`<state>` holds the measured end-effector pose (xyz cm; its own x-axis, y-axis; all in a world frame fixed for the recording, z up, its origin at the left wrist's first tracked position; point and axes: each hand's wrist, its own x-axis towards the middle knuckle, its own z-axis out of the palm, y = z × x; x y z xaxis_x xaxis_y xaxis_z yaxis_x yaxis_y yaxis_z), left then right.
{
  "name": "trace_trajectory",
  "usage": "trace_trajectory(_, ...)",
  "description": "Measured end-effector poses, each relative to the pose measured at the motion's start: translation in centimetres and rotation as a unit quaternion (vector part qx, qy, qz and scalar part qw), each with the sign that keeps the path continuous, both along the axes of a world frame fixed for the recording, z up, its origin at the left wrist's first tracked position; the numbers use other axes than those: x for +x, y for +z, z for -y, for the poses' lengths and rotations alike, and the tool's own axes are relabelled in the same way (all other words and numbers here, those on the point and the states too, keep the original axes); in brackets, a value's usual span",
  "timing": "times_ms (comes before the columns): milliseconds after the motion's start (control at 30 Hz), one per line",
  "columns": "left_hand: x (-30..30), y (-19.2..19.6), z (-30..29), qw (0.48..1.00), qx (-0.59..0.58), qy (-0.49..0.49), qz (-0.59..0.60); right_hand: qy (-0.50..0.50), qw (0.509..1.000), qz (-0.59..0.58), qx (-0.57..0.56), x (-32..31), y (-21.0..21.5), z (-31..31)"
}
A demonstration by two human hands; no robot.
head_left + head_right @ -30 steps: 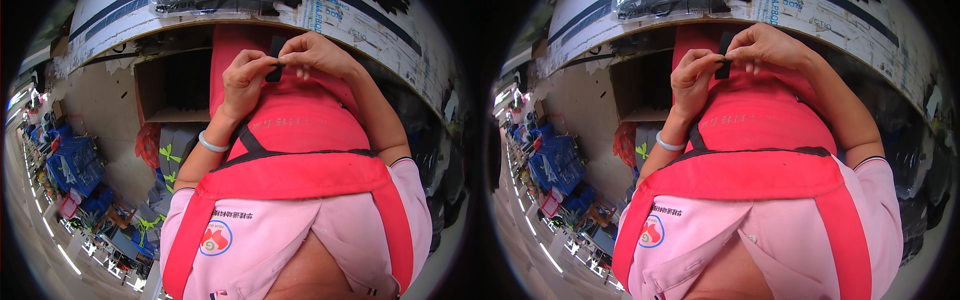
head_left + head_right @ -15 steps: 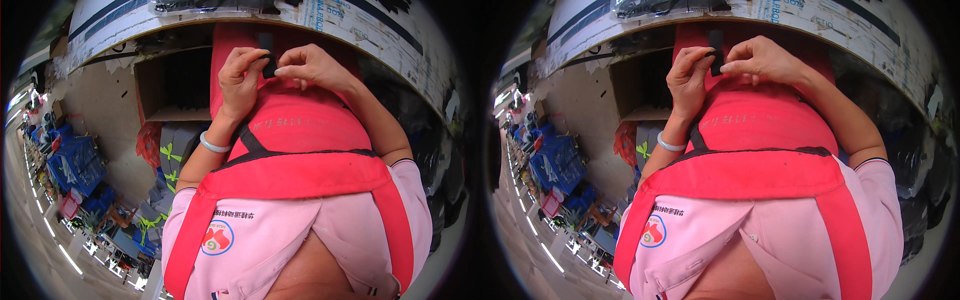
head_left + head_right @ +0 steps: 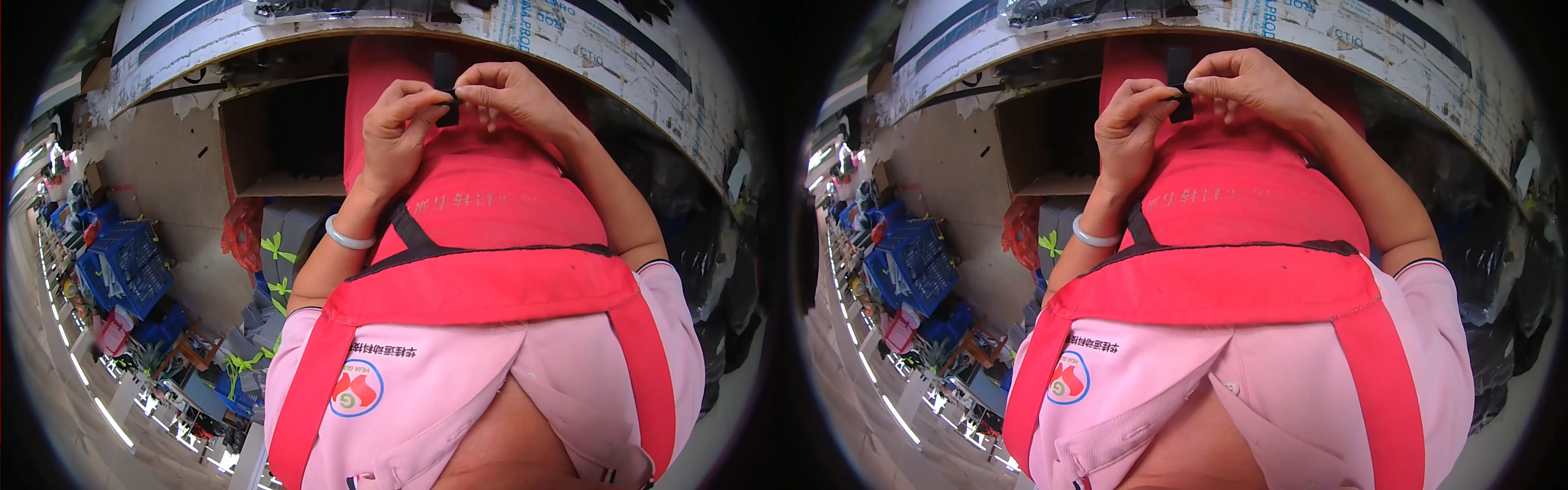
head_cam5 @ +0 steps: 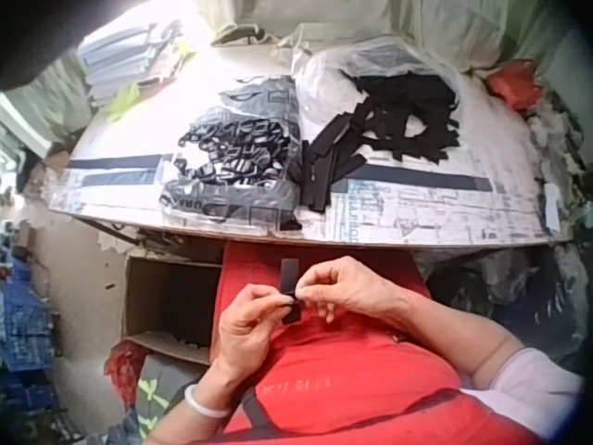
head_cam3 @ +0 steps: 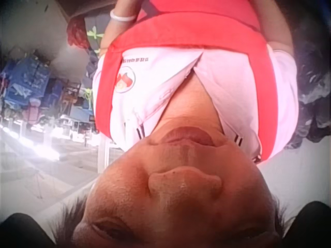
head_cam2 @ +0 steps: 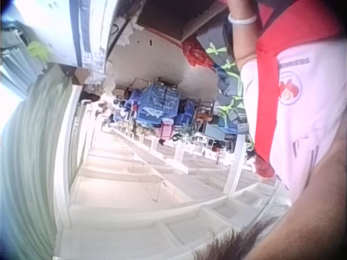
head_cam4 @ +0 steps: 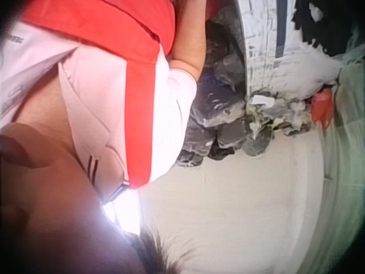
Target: Assembling plastic buckles onto black adjustable straps.
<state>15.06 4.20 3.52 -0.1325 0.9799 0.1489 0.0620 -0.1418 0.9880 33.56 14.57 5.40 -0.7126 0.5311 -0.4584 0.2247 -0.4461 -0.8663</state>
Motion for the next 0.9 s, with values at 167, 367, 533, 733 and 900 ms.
trace_trajectory(167, 0.1, -0.1, 0.3, 0.998, 0.017, -0.023, -0.054, -0.006, 0.985, 0.017, 0.174, -0.6, -0.6, 0.0)
trace_trajectory(367, 0.3, 0.6, 0.4, 0.998, 0.032, -0.039, -0.043, -0.111, 0.974, -0.041, 0.192, -0.6, -1.1, -0.7)
trace_trajectory(533, 0.3, 0.8, 0.5, 0.995, 0.041, -0.040, -0.082, -0.130, 0.985, -0.062, 0.097, -0.6, -1.4, -0.6)
trace_trajectory(733, 0.3, 0.8, 0.7, 0.993, 0.046, -0.005, -0.105, -0.175, 0.974, -0.070, 0.127, -1.3, -1.4, 0.0)
trace_trajectory(900, 0.4, 0.7, 1.1, 0.994, 0.034, 0.034, -0.097, -0.173, 0.973, -0.074, 0.132, -1.7, -1.7, 0.2)
